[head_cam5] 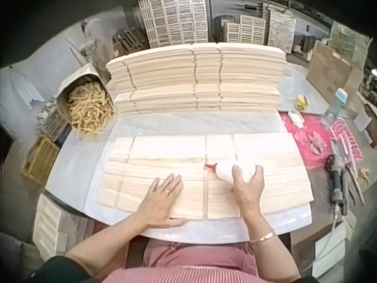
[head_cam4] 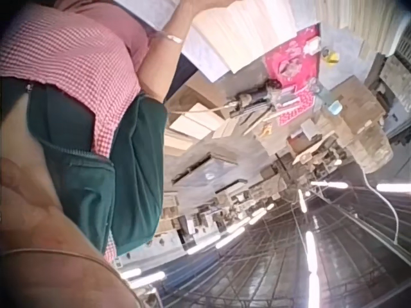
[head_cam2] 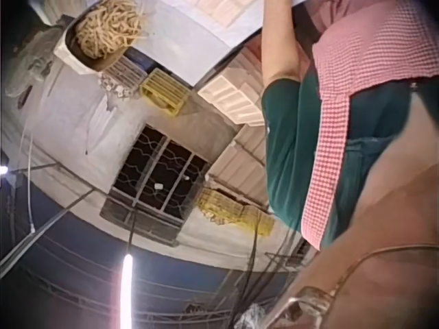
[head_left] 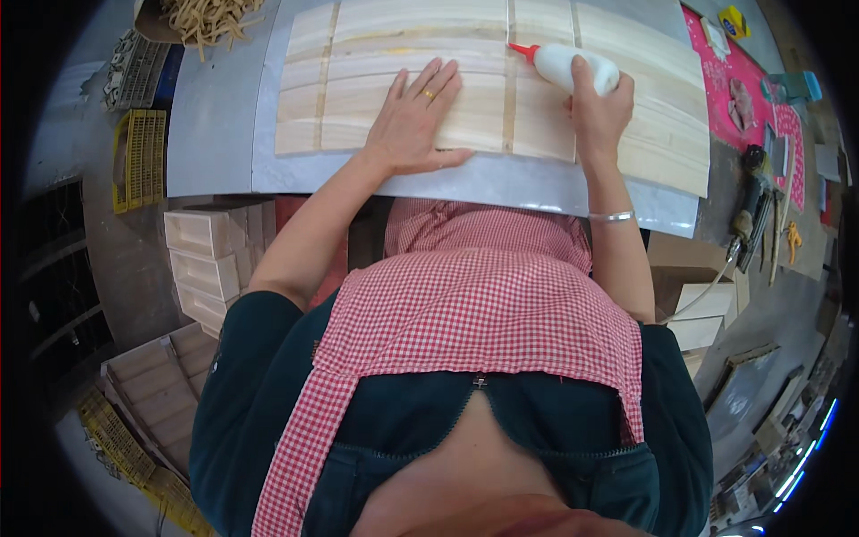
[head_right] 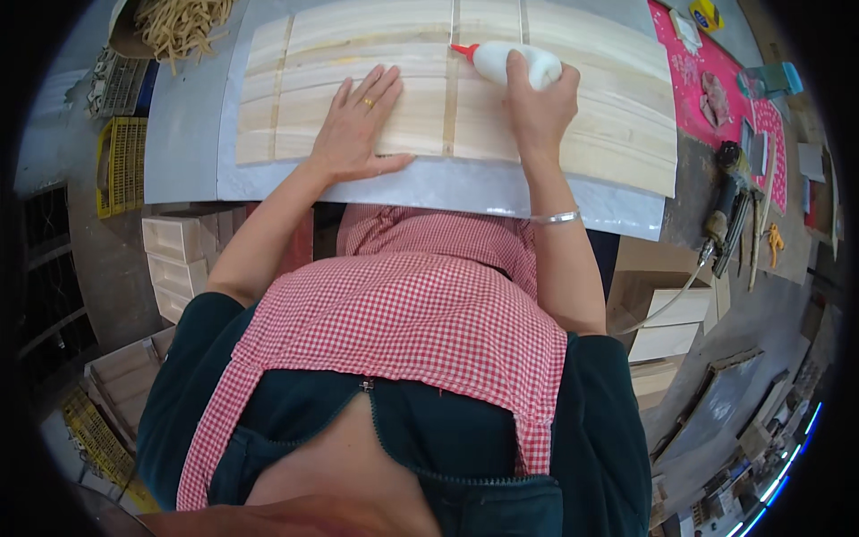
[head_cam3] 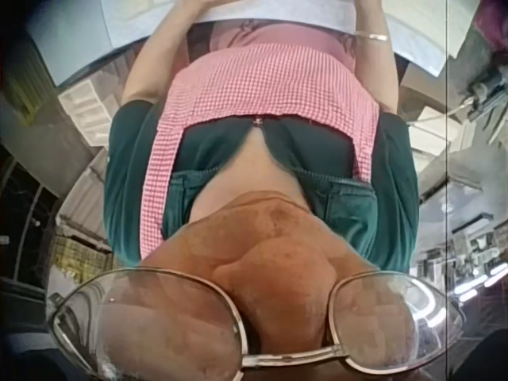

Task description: Assemble wooden boxes by applying glue to wooden components and securing them with a pneumatic nail gun.

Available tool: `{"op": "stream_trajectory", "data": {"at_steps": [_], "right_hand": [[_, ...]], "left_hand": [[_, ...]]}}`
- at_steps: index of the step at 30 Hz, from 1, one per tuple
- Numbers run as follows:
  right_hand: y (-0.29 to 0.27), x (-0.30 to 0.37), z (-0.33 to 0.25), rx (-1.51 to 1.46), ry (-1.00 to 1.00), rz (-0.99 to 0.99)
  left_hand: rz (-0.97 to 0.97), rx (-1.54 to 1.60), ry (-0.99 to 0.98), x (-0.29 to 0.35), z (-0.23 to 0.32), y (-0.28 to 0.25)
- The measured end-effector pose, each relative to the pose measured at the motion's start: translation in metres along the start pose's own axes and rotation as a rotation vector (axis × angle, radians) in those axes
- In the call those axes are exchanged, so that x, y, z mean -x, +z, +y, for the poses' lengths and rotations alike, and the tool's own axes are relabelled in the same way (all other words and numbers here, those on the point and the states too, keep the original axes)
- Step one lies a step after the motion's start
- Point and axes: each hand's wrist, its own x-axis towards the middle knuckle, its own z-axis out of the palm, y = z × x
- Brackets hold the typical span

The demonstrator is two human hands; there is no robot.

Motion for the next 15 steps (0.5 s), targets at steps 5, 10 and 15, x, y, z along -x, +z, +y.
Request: {"op": "stream_trajectory", "data": {"at_steps": [5, 10, 15], "right_hand": [[-0.040, 0.061, 0.006, 0.001, -0.003, -0.048], [-0.067, 0.100, 0.001, 0.069, 0.060, -0.089], [-0.080, 0.111, 0.008, 0.113, 0.055, -0.117]], "left_hand": [[0.038, -0.047, 0.025, 0.000, -0.001, 0.006], [0.048, -0.055, 0.022, 0.001, -0.001, 0.011], [0.070, -0.081, 0.020, 0.001, -0.002, 0.012]]}}
